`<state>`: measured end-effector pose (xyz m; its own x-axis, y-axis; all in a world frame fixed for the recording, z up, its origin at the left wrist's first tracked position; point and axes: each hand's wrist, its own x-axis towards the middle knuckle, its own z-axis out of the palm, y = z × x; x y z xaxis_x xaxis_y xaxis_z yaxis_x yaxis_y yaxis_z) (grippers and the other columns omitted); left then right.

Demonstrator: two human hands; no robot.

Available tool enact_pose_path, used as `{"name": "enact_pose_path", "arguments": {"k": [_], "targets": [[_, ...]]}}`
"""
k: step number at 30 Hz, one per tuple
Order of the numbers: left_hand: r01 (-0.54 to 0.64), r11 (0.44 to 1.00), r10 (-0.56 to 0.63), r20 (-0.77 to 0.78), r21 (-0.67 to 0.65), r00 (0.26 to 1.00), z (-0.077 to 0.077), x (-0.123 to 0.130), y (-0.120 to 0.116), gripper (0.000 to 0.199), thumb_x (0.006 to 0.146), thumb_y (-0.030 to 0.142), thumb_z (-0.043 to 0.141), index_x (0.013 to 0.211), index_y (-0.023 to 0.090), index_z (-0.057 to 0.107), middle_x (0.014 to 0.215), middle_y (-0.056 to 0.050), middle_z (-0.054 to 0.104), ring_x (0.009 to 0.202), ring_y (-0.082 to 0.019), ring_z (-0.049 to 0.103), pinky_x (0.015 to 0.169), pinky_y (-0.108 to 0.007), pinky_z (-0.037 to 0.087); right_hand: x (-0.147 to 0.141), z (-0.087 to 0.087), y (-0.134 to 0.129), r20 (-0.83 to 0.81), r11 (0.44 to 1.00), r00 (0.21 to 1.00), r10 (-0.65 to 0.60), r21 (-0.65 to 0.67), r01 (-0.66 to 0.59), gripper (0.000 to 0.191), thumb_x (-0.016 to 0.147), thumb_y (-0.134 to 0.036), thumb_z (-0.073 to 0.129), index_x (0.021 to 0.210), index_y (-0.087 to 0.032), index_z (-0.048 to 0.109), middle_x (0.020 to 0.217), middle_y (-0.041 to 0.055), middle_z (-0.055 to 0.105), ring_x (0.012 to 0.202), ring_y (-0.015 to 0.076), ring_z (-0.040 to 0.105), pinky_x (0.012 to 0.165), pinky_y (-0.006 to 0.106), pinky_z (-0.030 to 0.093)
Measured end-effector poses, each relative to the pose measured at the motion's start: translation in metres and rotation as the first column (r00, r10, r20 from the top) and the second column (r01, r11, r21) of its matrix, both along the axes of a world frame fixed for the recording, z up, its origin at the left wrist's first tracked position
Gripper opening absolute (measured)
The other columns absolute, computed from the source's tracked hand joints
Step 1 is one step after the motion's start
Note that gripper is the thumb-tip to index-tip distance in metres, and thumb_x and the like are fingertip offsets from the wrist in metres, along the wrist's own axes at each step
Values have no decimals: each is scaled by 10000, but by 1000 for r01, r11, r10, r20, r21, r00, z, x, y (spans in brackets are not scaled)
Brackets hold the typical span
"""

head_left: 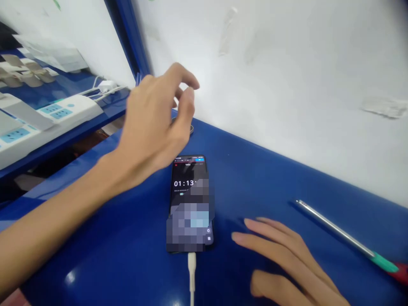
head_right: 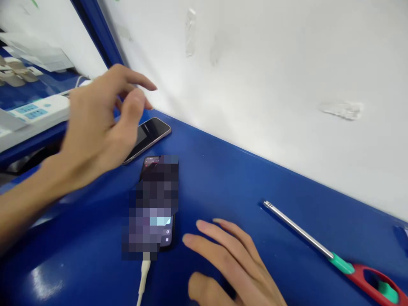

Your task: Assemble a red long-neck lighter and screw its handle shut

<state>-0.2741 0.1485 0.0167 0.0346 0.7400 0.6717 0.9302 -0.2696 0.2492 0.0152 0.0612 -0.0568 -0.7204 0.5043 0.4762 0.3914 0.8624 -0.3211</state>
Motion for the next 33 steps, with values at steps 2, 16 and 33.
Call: {"name": "enact_pose_path", "arguments": {"k": [2,16,33], "targets": [[7,1000,-7,26,10,1000,-16,1,15,320,1053,157,405,1199,151,689,846,-21,670,861,-203,580,874,-364,451,-19,8,10,8,999,999,43,7,-43,176,969,-378,692,853,-246,681,1210,22,800,1187,295,735,1081,434,583],[138,990,-135,61,-32,989,-38,-5,1,268,1053,110,416,1093,193,667,833,-4,698,816,-209,506,850,-378,461,-38,14,18,198,993,974,113,-41,-107,205,974,-430,688,895,-243,659,1328,17,751,1292,282,672,1116,431,545],[118,993,-116,233,7,965,-49,-22,15,270,1009,53,471,1031,210,689,791,4,678,850,-193,534,791,-351,456,-29,7,9,52,983,994,-99,-153,106,121,890,-248,665,808,-252,576,1303,88,693,1291,340,651,999,438,620]]}}
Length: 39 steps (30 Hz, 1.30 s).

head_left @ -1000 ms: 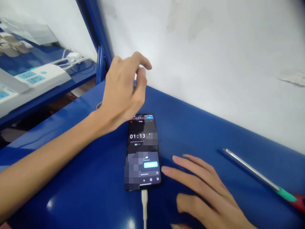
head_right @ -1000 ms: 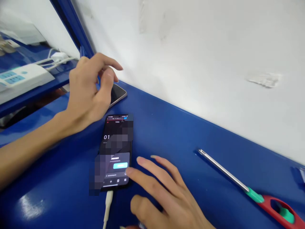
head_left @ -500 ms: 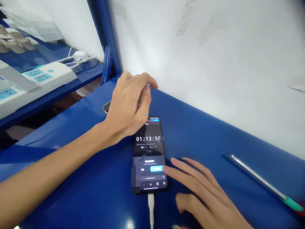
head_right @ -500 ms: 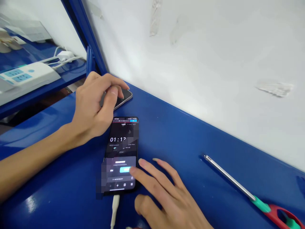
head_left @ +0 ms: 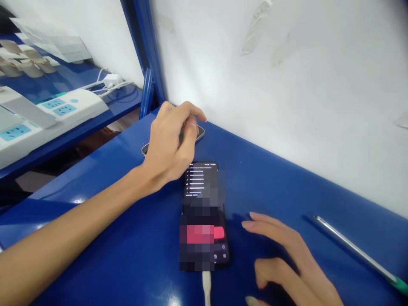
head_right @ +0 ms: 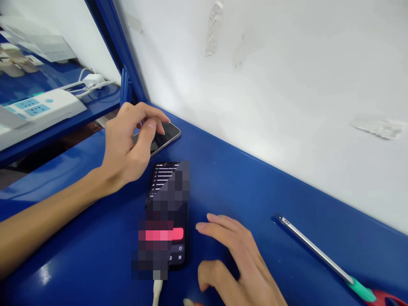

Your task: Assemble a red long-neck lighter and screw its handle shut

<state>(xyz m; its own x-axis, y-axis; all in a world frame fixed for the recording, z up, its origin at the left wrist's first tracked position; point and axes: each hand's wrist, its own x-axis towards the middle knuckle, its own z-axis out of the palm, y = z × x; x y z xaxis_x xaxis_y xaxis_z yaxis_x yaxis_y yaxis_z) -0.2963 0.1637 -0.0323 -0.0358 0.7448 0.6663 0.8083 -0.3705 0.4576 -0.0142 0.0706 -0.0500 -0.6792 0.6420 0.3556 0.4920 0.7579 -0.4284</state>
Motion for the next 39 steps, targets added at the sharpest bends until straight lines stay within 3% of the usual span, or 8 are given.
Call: {"name": "enact_pose_path", "arguments": {"k": [4,7,10,15,29,39], "targets": [[49,995,-54,59,88,997,-5,-1,4,269,990,93,469,1011,237,695,784,6,689,813,-213,542,747,-385,448,-10,3,16,44,996,998,52,-78,-48,118,965,-345,647,938,-261,568,1440,90,617,1397,326,553,1050,455,584],[77,990,-86,73,120,994,-8,-3,5,263,991,127,474,1007,264,698,774,7,695,799,-224,553,727,-405,444,-23,4,33,32,985,997,64,-161,-58,121,1014,-360,590,1037,-262,523,1531,90,535,1532,305,364,1156,509,477],[96,988,-106,76,123,991,-8,-4,5,254,993,138,477,996,263,697,765,4,692,789,-230,554,720,-414,439,-35,5,49,-1,976,996,85,-199,-83,144,1040,-379,553,1031,-257,479,1535,98,525,1567,286,281,1197,528,396],[92,991,-101,90,100,991,-7,-2,3,271,996,97,458,973,233,690,755,-4,689,788,-229,550,726,-402,439,-46,4,62,-23,971,990,142,-192,-144,153,1049,-380,543,1026,-248,468,1509,108,548,1566,270,280,1215,505,343],[112,986,-123,88,121,989,-8,-2,4,278,975,68,461,945,235,681,739,3,675,776,-226,565,715,-390,443,-39,1,61,-56,956,977,207,-202,-214,156,1038,-379,563,996,-257,474,1453,47,615,1521,262,353,1165,434,362],[126,985,-137,97,118,986,-9,-2,4,278,962,71,462,936,248,674,740,10,675,770,-226,565,720,-396,425,-41,1,62,-12,949,990,139,-286,-136,86,1068,-349,500,1047,-272,467,1501,68,554,1538,256,311,1167,482,374]]}}
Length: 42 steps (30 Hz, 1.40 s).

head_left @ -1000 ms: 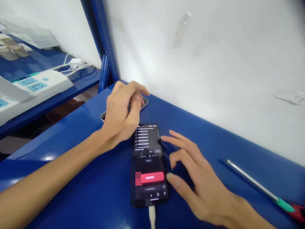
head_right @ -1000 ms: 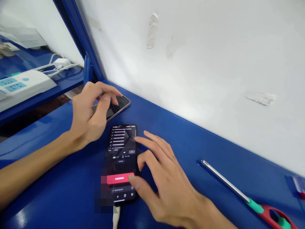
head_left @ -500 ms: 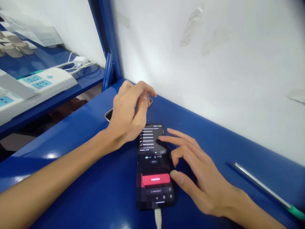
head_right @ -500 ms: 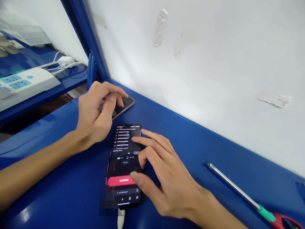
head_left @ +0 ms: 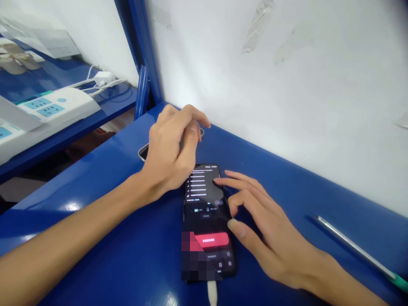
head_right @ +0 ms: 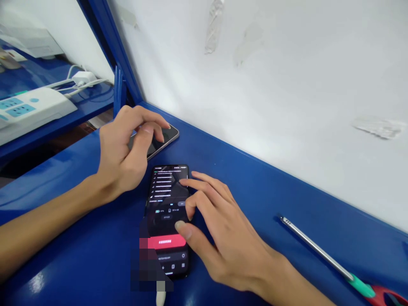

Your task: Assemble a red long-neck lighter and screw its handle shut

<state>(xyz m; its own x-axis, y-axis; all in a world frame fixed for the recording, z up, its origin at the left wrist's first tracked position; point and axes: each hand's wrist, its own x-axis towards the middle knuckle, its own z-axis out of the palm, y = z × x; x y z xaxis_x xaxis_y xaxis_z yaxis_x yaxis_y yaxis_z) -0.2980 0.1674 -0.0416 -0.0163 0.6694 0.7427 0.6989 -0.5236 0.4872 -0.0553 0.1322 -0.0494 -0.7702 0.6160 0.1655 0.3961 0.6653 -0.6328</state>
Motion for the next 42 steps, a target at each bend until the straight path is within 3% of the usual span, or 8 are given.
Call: {"name": "enact_pose_path", "arguments": {"k": [4,8,14,23,32,39,42], "targets": [[-8,1000,8,-9,-13,1000,0,0,0,282,958,70,461,942,252,676,742,9,673,773,-231,565,720,-400,430,2,0,0,-23,1000,1000,19,17,-19,110,1052,-357,533,1045,-268,468,1524,65,526,1533,266,311,1178,474,360],[-32,999,32,-18,-36,999,-1,-1,-1,292,976,84,452,972,263,683,770,6,684,801,-237,582,736,-404,447,3,0,1,-30,997,996,79,14,-79,127,1049,-364,545,1017,-270,465,1451,31,599,1511,252,338,1170,442,358],[-7,1000,7,-5,-9,1000,-1,-1,-1,284,975,107,466,961,274,695,753,8,684,783,-240,581,723,-408,440,2,1,0,-8,999,999,32,-14,-33,107,1059,-355,524,1036,-273,460,1471,51,584,1524,264,310,1149,474,370],[-7,1000,7,-15,-22,1000,0,0,-1,288,978,89,459,950,260,689,764,8,685,780,-237,566,725,-408,429,3,2,0,-28,998,998,57,30,-56,106,1031,-322,555,1018,-265,467,1491,45,586,1504,273,363,1152,465,367],[8,1000,-8,-33,-3,999,-1,-2,0,288,981,55,466,974,243,684,757,13,675,773,-207,547,688,-379,414,5,4,-3,-206,987,979,1,154,32,101,970,-206,518,874,-237,515,1126,44,800,1289,270,624,1028,439,439],[22,1000,-22,-19,-8,1000,-2,-2,0,274,994,84,461,985,240,687,756,4,675,789,-212,556,709,-393,425,3,5,-5,-172,986,985,-10,162,39,143,954,-198,535,815,-230,553,1078,21,819,1216,282,678,1047,458,423],[14,1000,-14,-20,-9,1000,-2,-2,0,284,994,87,451,983,247,686,755,7,674,786,-211,553,696,-390,420,2,7,-4,-215,979,977,-6,198,50,138,933,-174,517,813,-230,556,1041,46,819,1158,302,710,979,468,472]]}}
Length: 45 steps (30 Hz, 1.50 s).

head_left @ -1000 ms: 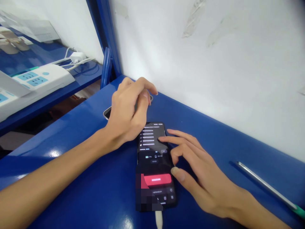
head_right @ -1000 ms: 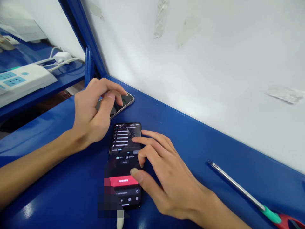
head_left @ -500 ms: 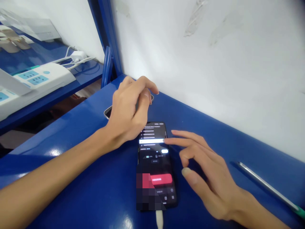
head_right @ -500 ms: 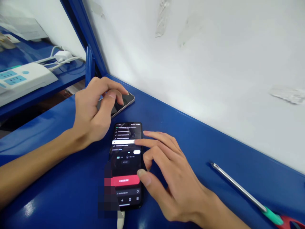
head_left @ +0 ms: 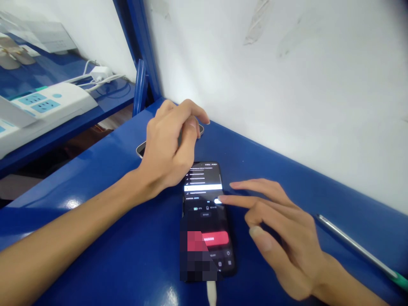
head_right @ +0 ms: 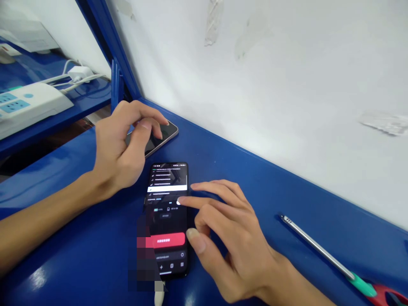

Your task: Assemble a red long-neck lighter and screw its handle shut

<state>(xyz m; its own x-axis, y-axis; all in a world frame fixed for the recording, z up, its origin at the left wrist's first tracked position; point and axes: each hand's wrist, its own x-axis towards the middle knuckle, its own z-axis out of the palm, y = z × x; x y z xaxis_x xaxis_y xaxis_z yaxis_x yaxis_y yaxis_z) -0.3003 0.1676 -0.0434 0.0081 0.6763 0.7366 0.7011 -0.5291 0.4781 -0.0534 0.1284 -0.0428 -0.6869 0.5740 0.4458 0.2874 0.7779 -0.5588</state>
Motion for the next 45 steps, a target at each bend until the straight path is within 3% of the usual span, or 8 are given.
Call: {"name": "enact_pose_path", "arguments": {"k": [9,14,19,23,26,30,33,45], "targets": [[-11,1000,11,1,-7,1000,0,0,1,274,1001,107,458,981,260,685,761,12,681,803,-213,566,703,-391,430,-2,2,1,-80,998,996,-32,54,37,149,891,-99,495,802,-212,535,880,56,734,963,248,702,874,434,503],[-1,1000,1,7,20,1000,0,0,1,261,991,116,473,967,259,690,743,11,678,778,-214,558,680,-394,421,-2,5,3,-115,989,989,-90,109,103,245,882,-40,484,732,-234,487,680,11,510,657,187,514,690,415,469],[-4,1000,4,6,-4,1000,1,1,-1,247,994,128,478,962,264,681,754,6,680,794,-218,557,699,-404,436,1,9,2,-104,990,993,-64,117,76,415,911,-4,464,596,-220,302,544,-30,301,528,143,330,552,369,288],[7,1000,-7,-9,22,1000,2,2,0,224,987,152,477,852,258,620,723,4,643,766,-207,523,697,-416,431,1,6,-2,-176,991,980,-91,82,106,480,923,36,456,600,-201,192,519,-47,224,505,124,197,536,363,198],[-27,998,29,-30,60,999,2,3,2,382,992,188,494,634,246,373,565,13,414,653,-189,414,611,-404,372,0,2,-4,-230,989,967,-107,77,127,479,915,63,451,621,-198,178,527,-57,181,504,124,140,518,354,163],[-85,996,85,-1,22,996,1,4,2,534,962,214,521,611,229,118,547,35,138,520,-146,197,514,-389,282,-1,0,-4,-247,990,964,-100,69,120,474,899,74,463,615,-204,204,536,-61,165,500,125,125,510,356,143],[-109,994,110,40,-24,993,1,6,0,551,949,232,531,598,221,107,566,38,124,494,-130,126,467,-377,231,-2,-1,-3,-279,994,958,-69,61,90,476,889,79,462,625,-200,181,550,-59,157,501,117,115,504,345,133],[-41,999,40,57,12,998,2,5,-2,541,925,162,550,584,214,133,550,58,132,486,-103,137,461,-324,213,0,-8,-1,-306,990,952,-33,122,73,482,872,92,493,634,-198,191,574,-70,160,513,85,120,530,322,125]]}}
